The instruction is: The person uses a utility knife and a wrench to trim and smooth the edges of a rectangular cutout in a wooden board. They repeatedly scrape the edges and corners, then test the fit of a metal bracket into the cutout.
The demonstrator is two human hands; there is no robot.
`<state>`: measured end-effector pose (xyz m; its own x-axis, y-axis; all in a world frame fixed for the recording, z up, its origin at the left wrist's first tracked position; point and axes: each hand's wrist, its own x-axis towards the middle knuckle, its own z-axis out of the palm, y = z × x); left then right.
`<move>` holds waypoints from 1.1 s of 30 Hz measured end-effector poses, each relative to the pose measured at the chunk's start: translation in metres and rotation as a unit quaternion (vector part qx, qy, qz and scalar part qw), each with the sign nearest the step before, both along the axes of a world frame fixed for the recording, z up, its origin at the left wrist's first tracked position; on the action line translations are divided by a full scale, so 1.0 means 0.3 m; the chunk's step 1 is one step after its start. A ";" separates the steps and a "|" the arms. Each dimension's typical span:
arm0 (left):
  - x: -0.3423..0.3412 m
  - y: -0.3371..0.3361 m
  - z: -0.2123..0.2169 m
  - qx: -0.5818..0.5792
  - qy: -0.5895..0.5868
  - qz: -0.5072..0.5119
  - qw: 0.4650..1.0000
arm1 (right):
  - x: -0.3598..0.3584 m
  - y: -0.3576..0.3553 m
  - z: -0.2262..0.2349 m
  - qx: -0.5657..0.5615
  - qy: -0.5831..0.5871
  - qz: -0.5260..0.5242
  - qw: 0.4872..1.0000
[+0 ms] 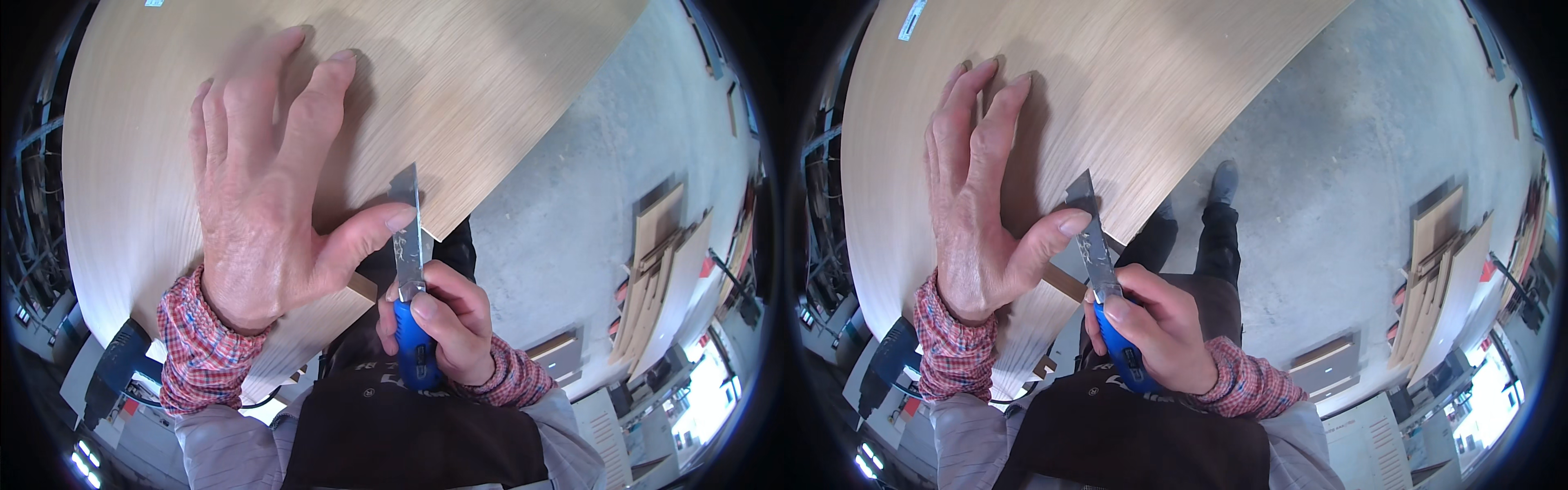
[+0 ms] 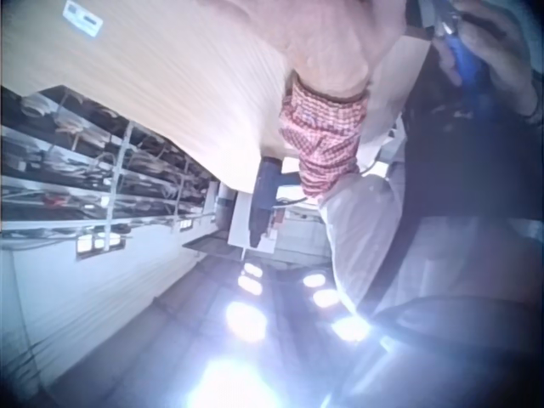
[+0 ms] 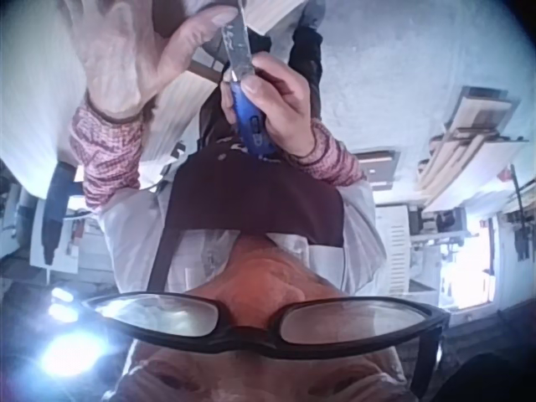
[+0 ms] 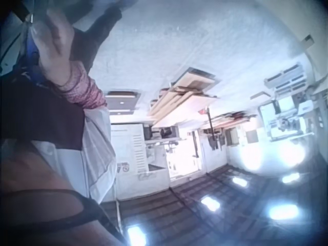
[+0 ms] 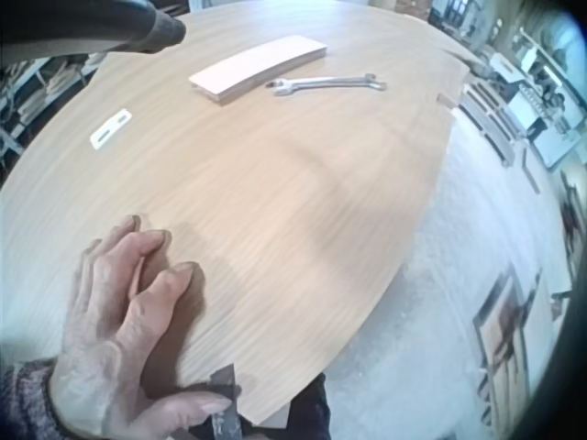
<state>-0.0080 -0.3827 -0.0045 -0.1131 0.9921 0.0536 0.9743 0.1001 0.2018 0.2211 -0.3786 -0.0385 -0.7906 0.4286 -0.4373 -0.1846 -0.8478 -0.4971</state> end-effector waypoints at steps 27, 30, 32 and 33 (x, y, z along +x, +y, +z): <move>0.071 0.047 0.023 -0.005 -0.036 -0.073 0.997 | 0.110 -0.023 -0.010 0.223 -0.134 -0.068 0.963; 0.015 -0.013 0.013 0.044 -0.102 -0.083 0.990 | 0.080 -0.008 -0.023 0.309 -0.135 -0.047 0.940; -0.036 -0.074 -0.014 0.070 -0.132 -0.027 0.988 | 0.044 0.018 -0.053 0.405 -0.133 -0.023 0.904; -0.064 -0.108 -0.021 0.084 -0.146 0.005 0.986 | 0.012 0.019 -0.059 0.424 -0.144 -0.016 0.894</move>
